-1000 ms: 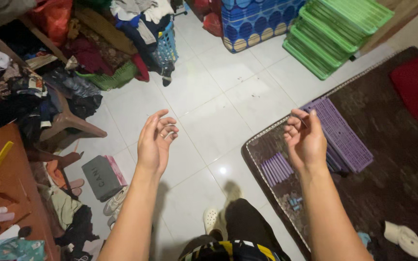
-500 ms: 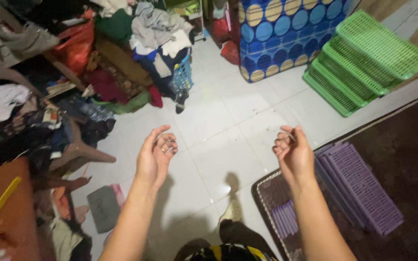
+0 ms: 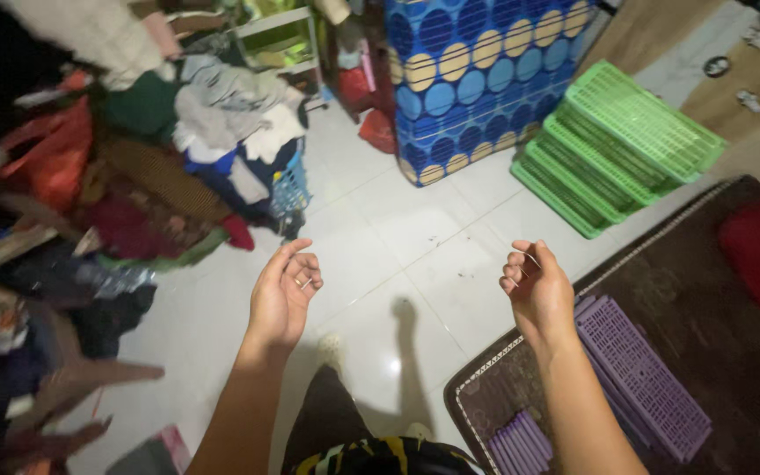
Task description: The person picks up small blue plastic connectors from the floor and places them on a mat. They then lift a stack of green plastic trays, separate one tray, and insert green plastic rods into the tray's side holes. The person repeats this with another tray, placing the rods on the mat.
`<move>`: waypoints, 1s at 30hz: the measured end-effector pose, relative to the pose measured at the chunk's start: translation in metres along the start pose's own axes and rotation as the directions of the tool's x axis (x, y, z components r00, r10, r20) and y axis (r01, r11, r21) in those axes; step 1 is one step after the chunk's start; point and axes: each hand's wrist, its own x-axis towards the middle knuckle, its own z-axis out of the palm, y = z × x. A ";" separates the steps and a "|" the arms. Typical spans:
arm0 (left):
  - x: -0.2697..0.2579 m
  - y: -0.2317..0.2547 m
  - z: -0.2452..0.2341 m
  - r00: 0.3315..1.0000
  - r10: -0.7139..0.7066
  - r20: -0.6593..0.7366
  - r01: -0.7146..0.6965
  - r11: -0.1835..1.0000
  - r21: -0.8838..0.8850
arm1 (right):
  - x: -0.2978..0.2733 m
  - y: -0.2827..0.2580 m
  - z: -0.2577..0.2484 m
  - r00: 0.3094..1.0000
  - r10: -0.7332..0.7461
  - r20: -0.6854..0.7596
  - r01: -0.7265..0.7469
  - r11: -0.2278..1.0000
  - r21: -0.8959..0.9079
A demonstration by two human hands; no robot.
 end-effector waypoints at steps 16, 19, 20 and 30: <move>0.301 0.024 0.085 0.871 -0.331 0.363 0.259 0.938 0.232 | 0.082 0.006 0.030 0.859 -0.167 -0.483 0.272 0.950 0.154; 0.338 -0.007 0.123 0.818 -0.400 0.412 0.302 0.910 0.284 | 0.101 0.006 0.003 0.801 -0.179 -0.571 0.316 0.937 0.148; 0.351 -0.018 0.136 0.801 -0.419 0.428 0.307 0.901 0.306 | 0.113 0.002 -0.008 0.792 -0.185 -0.582 0.335 0.929 0.159; 0.455 -0.076 0.237 0.771 -0.436 0.463 0.246 0.876 0.415 | 0.220 -0.054 -0.041 0.750 -0.183 -0.635 0.377 0.908 0.184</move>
